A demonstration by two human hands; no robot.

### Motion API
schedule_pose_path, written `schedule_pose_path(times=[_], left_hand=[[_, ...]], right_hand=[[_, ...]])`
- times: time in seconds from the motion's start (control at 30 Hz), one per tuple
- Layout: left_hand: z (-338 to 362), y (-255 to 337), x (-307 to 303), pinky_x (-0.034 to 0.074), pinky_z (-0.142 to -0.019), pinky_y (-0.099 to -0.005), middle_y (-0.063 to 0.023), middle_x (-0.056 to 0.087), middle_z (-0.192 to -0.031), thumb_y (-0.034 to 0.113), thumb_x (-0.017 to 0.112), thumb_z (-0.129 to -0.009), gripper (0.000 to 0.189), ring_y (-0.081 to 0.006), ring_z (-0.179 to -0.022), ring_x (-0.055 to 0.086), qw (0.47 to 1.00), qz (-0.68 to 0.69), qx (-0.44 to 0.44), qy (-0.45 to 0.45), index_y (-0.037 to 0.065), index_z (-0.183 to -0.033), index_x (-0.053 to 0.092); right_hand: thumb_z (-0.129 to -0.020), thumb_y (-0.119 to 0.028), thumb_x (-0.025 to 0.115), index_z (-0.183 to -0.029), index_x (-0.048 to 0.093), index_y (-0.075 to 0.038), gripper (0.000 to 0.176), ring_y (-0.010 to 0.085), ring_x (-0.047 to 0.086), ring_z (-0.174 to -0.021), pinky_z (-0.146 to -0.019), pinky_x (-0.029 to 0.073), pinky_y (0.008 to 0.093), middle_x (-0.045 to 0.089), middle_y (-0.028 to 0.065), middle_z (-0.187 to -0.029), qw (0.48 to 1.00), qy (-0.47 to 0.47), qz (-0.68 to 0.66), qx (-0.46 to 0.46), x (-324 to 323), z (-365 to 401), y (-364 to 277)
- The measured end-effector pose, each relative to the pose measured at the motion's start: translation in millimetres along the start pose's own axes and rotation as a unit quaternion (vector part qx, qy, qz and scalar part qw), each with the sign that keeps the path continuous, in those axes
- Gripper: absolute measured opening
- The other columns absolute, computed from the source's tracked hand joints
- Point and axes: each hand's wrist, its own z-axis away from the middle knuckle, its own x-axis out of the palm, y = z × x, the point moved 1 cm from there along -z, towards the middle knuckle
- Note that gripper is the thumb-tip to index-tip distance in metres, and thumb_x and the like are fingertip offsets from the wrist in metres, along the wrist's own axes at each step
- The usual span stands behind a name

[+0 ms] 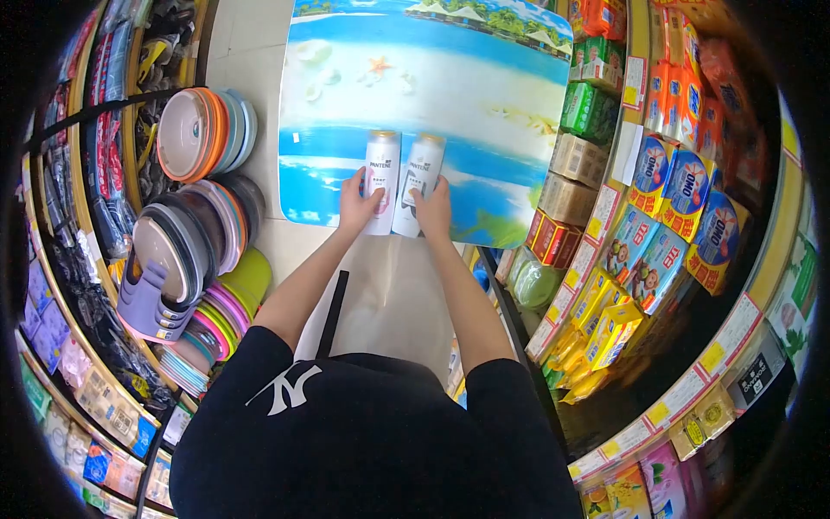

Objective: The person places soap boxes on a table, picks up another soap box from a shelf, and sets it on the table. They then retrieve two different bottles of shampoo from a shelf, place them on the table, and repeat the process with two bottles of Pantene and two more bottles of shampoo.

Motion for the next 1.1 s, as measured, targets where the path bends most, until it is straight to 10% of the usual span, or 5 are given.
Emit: schedule_pose_path(times=[0.5,0.63,0.87,1.1], left_hand=[[17.6,6.9,-68.4,0.043,-0.074,-0.0311,-0.0157,0.055,-0.095,0.026,0.058,-0.072,0.045,-0.0228,-0.085,0.054,0.964,-0.004,-0.059,-0.258,0.002,-0.109,0.048],[39.9,-40.5,-106.3,0.044,-0.069,-0.0300,-0.0129,0.057,-0.090,0.028,0.056,-0.073,0.042,-0.0213,-0.080,0.055,0.967,-0.070,0.004,-0.246,0.001,-0.105,0.050],[99.6,-99.8,-181.6,0.045,-0.059,-0.0294,-0.0129,0.059,-0.081,0.027,0.056,-0.071,0.038,-0.0185,-0.068,0.057,0.976,-0.013,-0.109,-0.189,0.000,-0.099,0.053],[129.3,-175.2,-170.9,0.047,-0.062,-0.0307,-0.0142,0.059,-0.078,0.025,0.056,-0.070,0.034,-0.0195,-0.071,0.058,0.987,-0.042,-0.023,-0.150,-0.001,-0.091,0.056]], right_hand=[[-0.070,-0.025,0.056,-0.101,0.050,-0.003,0.039,0.0305,0.054,-0.086,-0.074,0.042,0.0348,0.056,0.0180,-0.090,0.991,-0.122,0.044,-0.033,-52.4,53.5,23.2],[-0.073,-0.020,0.054,-0.098,0.051,-0.001,0.031,0.0148,0.057,-0.063,-0.058,0.044,0.0265,0.058,0.0087,-0.071,0.992,-0.104,0.041,-0.056,-69.8,94.7,87.9],[-0.072,-0.022,0.052,-0.086,0.056,0.000,0.027,0.0214,0.057,-0.071,-0.065,0.044,0.0309,0.058,0.0133,-0.073,0.991,-0.064,-0.075,0.094,-79.5,185.0,184.8],[-0.072,-0.018,0.049,-0.085,0.056,0.000,0.023,0.0300,0.056,-0.076,-0.067,0.044,0.0355,0.058,0.0186,-0.077,0.936,-0.259,0.239,0.024,-135.4,279.1,83.8]])
